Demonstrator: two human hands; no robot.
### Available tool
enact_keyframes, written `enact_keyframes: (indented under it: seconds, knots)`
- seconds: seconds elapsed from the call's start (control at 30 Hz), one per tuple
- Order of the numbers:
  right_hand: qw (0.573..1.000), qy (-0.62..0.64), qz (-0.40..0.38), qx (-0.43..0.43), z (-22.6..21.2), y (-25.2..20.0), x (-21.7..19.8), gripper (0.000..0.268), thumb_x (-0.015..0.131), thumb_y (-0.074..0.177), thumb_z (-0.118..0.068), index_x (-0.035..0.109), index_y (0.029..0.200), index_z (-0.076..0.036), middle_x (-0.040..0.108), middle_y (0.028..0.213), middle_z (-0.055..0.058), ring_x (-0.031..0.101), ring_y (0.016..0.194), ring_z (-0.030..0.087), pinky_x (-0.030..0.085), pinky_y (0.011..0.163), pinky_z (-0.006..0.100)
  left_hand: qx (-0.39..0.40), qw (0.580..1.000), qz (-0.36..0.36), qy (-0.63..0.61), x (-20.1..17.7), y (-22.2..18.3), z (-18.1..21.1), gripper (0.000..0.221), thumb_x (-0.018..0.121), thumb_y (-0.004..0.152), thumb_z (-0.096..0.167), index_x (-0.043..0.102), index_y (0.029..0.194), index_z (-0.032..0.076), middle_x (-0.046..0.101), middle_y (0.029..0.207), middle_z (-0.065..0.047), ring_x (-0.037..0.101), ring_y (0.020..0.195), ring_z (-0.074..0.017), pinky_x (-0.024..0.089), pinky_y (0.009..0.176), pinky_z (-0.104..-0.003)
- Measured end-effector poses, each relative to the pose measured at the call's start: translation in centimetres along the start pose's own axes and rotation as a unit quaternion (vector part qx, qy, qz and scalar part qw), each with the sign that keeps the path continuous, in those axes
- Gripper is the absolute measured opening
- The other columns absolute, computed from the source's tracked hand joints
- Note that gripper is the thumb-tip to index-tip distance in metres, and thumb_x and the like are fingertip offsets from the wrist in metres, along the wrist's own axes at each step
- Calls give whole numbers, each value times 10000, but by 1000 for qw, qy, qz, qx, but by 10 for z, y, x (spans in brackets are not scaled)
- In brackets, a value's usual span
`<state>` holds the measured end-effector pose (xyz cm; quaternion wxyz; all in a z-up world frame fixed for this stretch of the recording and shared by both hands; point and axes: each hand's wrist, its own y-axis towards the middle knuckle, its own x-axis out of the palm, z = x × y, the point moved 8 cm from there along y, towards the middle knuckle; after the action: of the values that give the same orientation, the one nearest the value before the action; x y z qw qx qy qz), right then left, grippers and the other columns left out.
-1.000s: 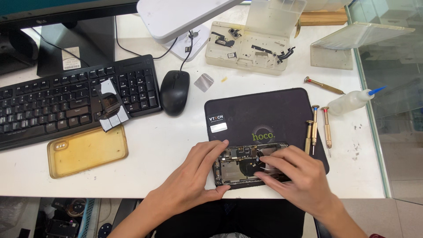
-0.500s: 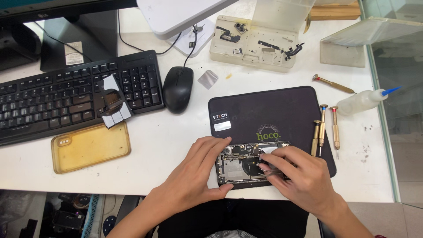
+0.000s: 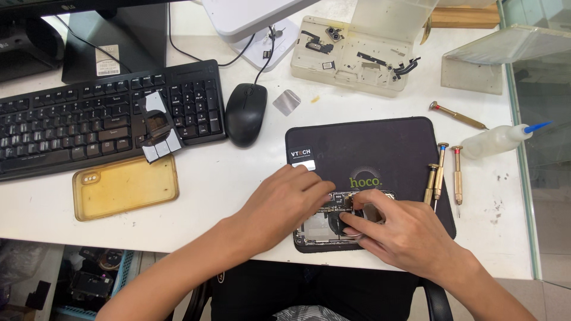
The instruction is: The person is repairing a disassembled smartphone on a workbench. They use tweezers to carefully place and adjust small internal components and connectors on the motherboard. The person repeatedly picks up and sets down the tweezers while manipulating the device's internals.
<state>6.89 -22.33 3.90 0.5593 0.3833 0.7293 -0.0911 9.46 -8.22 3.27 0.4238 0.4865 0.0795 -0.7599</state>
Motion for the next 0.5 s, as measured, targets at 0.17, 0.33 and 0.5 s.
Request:
enact_keyframes:
  seconds: [0.17, 0.33, 0.5]
  knots:
    - [1000, -6, 13, 0, 9, -11, 1, 197, 850, 752, -231, 752, 796, -66, 702, 924, 51, 639, 511, 119, 531, 444, 280, -59, 995, 19, -83, -2, 7, -18, 201, 691, 941, 148, 714, 1086, 11, 736, 912, -121, 692, 861, -275, 563, 751, -393]
    - [999, 0, 32, -13, 13, -11, 2, 195, 832, 791, -229, 732, 817, -64, 710, 930, 35, 678, 584, 132, 560, 501, 273, -116, 986, -9, -116, 1, 11, -28, 169, 690, 942, 169, 715, 1030, 26, 750, 887, -106, 713, 810, -253, 569, 725, -374]
    - [1000, -2, 12, -29, 9, -9, 6, 210, 832, 760, -204, 774, 903, -61, 714, 968, 51, 672, 573, 138, 550, 485, 291, -128, 983, -12, -130, 0, 11, -29, 156, 692, 947, 176, 707, 997, 29, 734, 875, -101, 706, 780, -246, 561, 693, -365]
